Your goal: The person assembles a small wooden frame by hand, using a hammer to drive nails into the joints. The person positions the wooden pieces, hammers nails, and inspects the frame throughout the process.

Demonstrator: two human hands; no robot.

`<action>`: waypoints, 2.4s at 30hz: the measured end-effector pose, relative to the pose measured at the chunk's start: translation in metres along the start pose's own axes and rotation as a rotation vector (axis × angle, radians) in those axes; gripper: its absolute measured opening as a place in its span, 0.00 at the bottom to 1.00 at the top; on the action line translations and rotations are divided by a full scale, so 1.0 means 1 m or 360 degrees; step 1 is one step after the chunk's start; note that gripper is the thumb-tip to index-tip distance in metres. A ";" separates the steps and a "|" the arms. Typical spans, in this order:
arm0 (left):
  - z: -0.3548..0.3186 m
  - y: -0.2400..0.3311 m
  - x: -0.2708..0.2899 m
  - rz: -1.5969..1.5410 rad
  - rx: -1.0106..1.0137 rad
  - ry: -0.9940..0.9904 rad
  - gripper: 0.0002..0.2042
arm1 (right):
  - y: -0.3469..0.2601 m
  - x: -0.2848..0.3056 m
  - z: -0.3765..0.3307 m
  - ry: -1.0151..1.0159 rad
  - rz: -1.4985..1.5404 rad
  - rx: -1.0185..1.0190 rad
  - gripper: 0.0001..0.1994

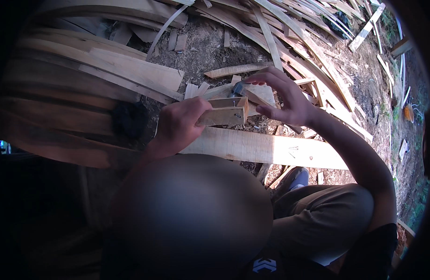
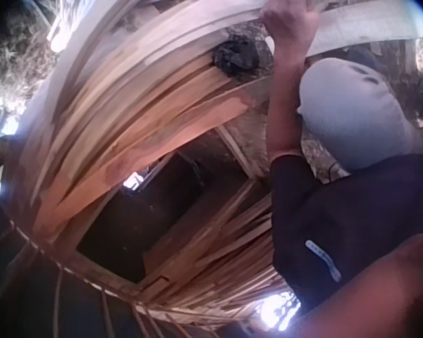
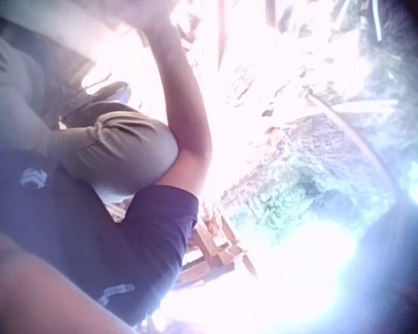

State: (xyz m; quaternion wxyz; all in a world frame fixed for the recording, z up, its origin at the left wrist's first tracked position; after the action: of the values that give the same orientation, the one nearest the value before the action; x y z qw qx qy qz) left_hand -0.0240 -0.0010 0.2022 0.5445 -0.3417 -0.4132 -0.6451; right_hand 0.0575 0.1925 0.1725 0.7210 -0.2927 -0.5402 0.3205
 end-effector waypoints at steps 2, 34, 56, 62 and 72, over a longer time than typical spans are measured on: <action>0.003 0.001 0.004 0.0040 -0.0019 -0.0023 0.24 | -0.023 -0.002 -0.004 0.0049 -0.0126 0.0174 0.37; 0.008 0.007 0.004 0.0324 -0.0189 0.0393 0.22 | -0.086 -0.013 -0.022 0.0114 -0.0691 0.0656 0.26; -0.005 -0.015 -0.038 -0.0269 0.0217 0.0477 0.48 | -0.072 -0.013 -0.003 0.0401 -0.0838 0.0261 0.25; -0.001 -0.022 -0.064 -0.0704 0.0193 0.0443 0.55 | -0.058 -0.025 0.013 0.0087 -0.0105 -0.0586 0.27; -0.029 -0.036 -0.103 -0.1094 0.0597 0.0418 0.18 | -0.022 -0.070 -0.010 -0.0814 0.0538 -0.1132 0.16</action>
State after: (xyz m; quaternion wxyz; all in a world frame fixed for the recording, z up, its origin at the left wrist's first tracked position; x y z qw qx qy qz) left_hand -0.0415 0.0182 0.0918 0.3983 0.0067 -0.5406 -0.7410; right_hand 0.0558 0.1239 0.1453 0.3573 -0.5171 -0.7216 0.2902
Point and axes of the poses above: each hand's wrist, its own z-axis towards the middle knuckle, its own x-axis out of the back of the hand, y = z × x, the point moved 9 cm from there along z, towards the middle knuckle, and after that the axes turned 13 degrees about -x, right-handed, at the moved point
